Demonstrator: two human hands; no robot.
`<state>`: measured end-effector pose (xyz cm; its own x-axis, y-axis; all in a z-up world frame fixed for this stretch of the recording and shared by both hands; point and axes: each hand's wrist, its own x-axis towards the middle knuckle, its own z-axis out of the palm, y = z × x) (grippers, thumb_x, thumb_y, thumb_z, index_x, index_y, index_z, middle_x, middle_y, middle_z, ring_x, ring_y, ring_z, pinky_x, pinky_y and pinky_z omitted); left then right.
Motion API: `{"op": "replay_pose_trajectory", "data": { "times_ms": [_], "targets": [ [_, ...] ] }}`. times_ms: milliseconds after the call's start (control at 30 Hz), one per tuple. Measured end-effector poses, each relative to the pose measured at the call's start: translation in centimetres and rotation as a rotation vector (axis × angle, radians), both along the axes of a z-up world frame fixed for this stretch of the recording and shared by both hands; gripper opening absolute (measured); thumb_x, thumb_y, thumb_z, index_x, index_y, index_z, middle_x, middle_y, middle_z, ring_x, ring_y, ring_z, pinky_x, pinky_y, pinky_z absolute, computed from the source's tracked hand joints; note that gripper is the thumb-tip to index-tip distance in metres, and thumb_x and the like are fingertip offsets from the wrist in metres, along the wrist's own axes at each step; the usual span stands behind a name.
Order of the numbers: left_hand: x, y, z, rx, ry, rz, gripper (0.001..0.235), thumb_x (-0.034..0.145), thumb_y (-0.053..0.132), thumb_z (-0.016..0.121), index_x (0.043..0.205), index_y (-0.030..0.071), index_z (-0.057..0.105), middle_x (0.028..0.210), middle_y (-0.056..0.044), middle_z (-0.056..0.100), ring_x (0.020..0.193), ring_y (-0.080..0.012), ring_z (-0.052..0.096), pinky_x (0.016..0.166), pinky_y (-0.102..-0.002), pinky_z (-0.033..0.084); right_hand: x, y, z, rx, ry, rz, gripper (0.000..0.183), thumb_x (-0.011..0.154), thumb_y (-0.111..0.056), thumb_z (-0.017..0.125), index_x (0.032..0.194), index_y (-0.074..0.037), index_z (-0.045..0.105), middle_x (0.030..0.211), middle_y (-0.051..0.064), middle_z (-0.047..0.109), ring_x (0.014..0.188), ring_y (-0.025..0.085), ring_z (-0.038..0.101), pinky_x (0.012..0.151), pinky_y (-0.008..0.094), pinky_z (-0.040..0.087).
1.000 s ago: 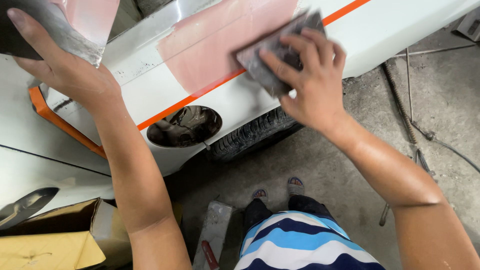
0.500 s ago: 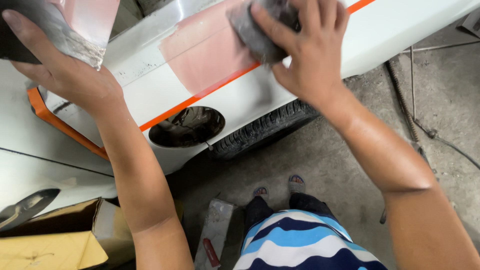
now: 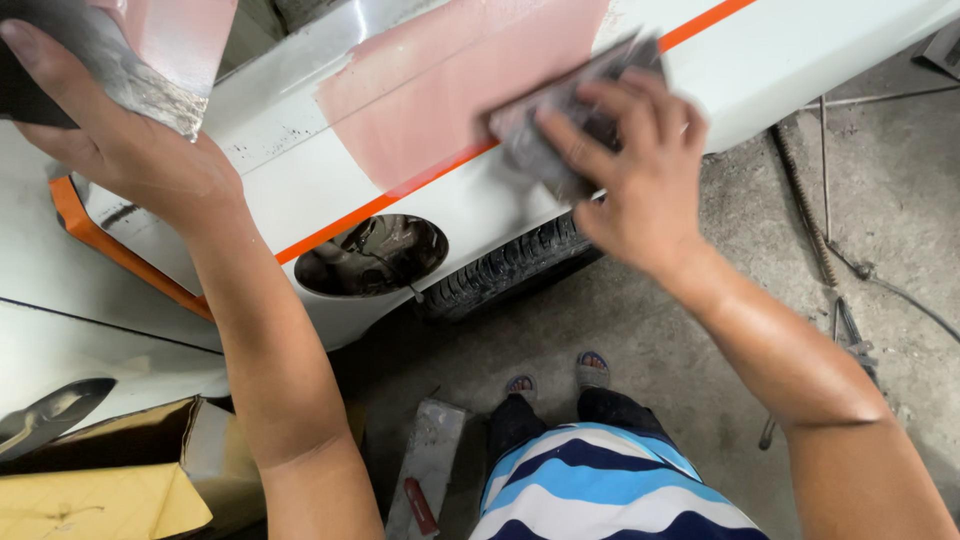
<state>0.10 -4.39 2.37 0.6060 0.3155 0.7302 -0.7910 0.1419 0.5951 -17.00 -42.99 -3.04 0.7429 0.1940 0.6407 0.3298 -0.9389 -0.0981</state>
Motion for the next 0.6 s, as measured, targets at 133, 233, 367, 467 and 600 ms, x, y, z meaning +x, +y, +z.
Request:
{"op": "replay_pose_trajectory", "data": {
  "times_ms": [133,233,367,467,600],
  "targets": [
    [0.2,0.2,-0.4,-0.024,-0.008,-0.005,0.082,0.102,0.044,0.074,0.153,0.001,0.026,0.151,-0.024,0.049,0.14,-0.0342,0.061,0.118,-0.05,0.053,2.5,-2.0,1.8,0.169,-0.07,-0.067,0.063,0.088,-0.004,0.074,0.148,-0.023,0.065,0.141,0.015,0.048,0.139,0.036,0.039,0.113,0.05,0.033],
    [0.2,0.0,0.0,-0.026,-0.003,0.005,0.083,0.102,0.044,0.074,0.152,-0.003,0.027,0.149,-0.026,0.051,0.142,-0.0358,0.061,0.118,-0.05,0.053,4.4,-2.0,3.1,0.233,-0.071,-0.164,0.048,0.091,-0.01,0.078,0.136,-0.023,0.068,0.141,0.013,0.05,0.135,0.035,0.041,0.111,0.05,0.035],
    [-0.2,-0.3,0.1,-0.023,0.001,-0.025,0.079,0.105,0.043,0.072,0.153,-0.004,0.03,0.152,-0.026,0.051,0.14,-0.0327,0.06,0.12,-0.048,0.054,4.8,0.0,3.6,0.255,-0.052,-0.17,0.054,0.088,-0.013,0.083,0.139,-0.022,0.069,0.142,0.015,0.048,0.133,0.038,0.039,0.107,0.052,0.034],
    [-0.5,-0.5,0.2,-0.013,-0.015,-0.028,0.077,0.106,0.042,0.071,0.152,-0.006,0.034,0.151,-0.026,0.053,0.137,-0.0314,0.061,0.117,-0.047,0.055,3.6,2.5,2.8,0.24,-0.054,-0.093,0.07,0.08,-0.009,0.082,0.146,-0.025,0.067,0.147,0.014,0.044,0.14,0.039,0.034,0.112,0.052,0.032],
    [-0.6,-0.8,0.4,-0.027,0.0,0.003,0.076,0.105,0.042,0.071,0.15,-0.006,0.032,0.148,-0.026,0.053,0.141,-0.0339,0.061,0.117,-0.05,0.053,2.4,4.3,1.0,0.168,-0.042,0.013,0.073,0.08,-0.011,0.081,0.149,-0.029,0.064,0.155,0.009,0.042,0.149,0.038,0.029,0.119,0.054,0.03]
  ]
}}
